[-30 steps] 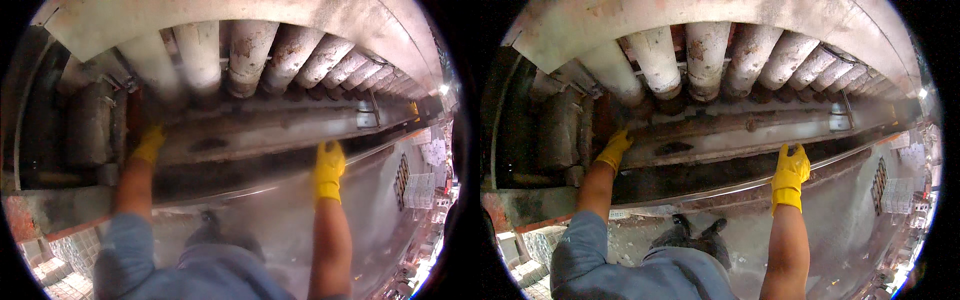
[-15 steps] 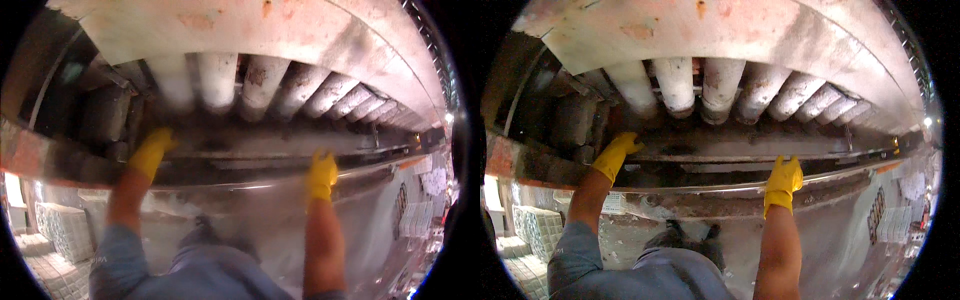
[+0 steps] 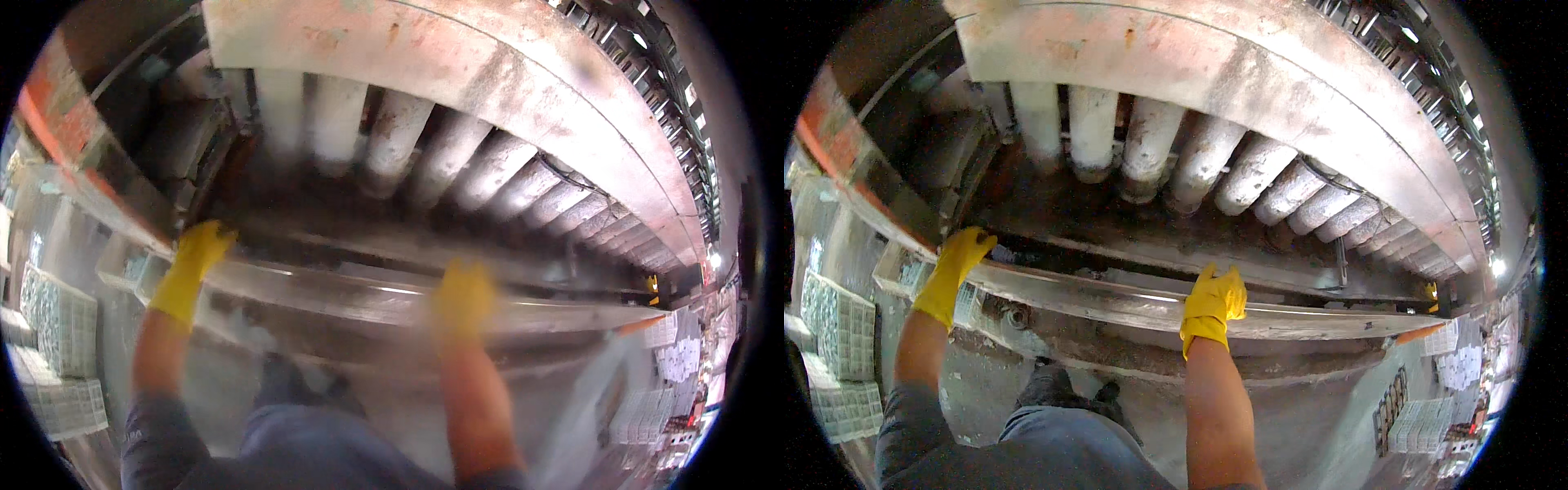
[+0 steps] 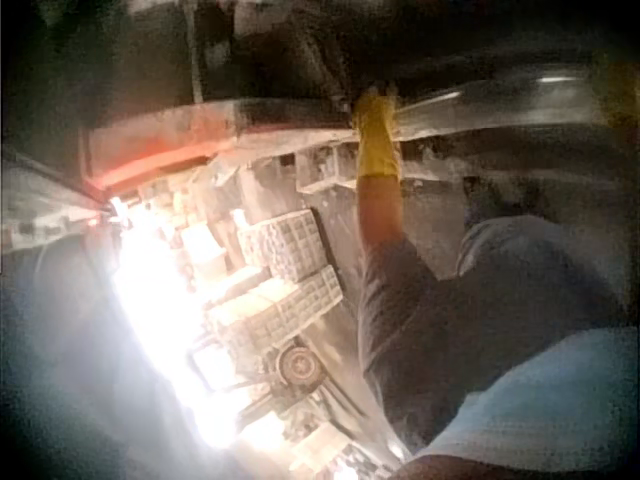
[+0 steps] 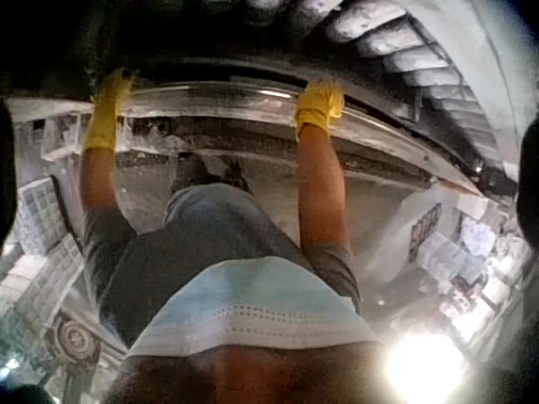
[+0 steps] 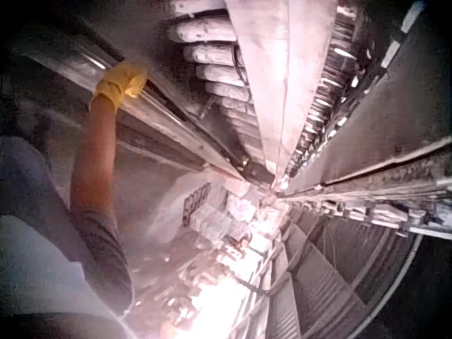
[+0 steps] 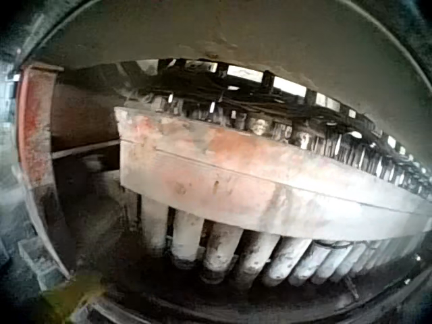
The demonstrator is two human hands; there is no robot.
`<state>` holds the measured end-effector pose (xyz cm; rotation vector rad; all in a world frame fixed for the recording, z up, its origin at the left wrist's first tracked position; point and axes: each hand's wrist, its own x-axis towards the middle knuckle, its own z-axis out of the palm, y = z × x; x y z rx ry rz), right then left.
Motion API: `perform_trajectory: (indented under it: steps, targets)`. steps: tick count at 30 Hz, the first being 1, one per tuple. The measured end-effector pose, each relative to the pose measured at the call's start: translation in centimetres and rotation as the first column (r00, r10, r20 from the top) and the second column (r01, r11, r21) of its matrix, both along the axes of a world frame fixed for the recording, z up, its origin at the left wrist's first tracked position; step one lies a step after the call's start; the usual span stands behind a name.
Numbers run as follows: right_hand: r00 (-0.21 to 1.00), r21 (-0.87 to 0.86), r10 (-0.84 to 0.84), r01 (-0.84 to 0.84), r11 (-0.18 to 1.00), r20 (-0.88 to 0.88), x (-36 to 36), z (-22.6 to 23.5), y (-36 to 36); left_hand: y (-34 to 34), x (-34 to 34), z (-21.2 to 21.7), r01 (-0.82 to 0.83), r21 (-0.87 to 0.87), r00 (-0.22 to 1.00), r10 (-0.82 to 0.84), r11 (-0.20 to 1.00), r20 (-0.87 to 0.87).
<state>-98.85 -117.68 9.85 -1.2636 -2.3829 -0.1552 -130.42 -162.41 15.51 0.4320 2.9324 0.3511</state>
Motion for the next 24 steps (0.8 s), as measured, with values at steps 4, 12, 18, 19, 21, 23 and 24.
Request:
perform_trajectory:
  steps: [4,12,18,19,21,23,24]
  targets:
    - [0.997,-0.122,0.069,-0.067,0.99,0.015,2.4,-0.1,0.2,0.6,0.7,0.8,-0.091,-0.076,0.996,0.091,0.993,-0.003]
    - [0.995,-0.293,0.046,-0.017,0.956,0.093,11.5,3.7,8.7,-0.8,4.4,2.1,-0.263,-0.016,0.964,0.262,0.965,-0.046]
    - [0.839,-0.251,0.197,-0.075,0.965,0.507,16.1,-0.2,16.6,-2.0,5.8,0.9,-0.334,-0.001,0.936,0.331,0.943,-0.122]
    - [0.722,-0.222,0.224,-0.099,0.97,0.654,14.1,1.8,13.6,-2.8,6.1,0.7,-0.345,-0.007,0.93,0.341,0.939,-0.14]
    - [0.835,-0.266,0.039,0.131,0.955,0.549,15.5,0.9,14.7,-2.3,6.0,0.8,-0.327,0.014,0.937,0.326,0.945,-0.13]
    - [0.843,-0.278,0.027,0.147,0.949,0.538,16.9,1.1,15.3,-2.2,6.0,0.3,-0.314,0.053,0.935,0.318,0.948,-0.154]
    - [0.83,-0.32,0.028,0.183,0.93,0.556,15.1,2.2,13.3,-3.6,6.5,-0.1,-0.325,0.054,0.926,0.33,0.944,-0.185]
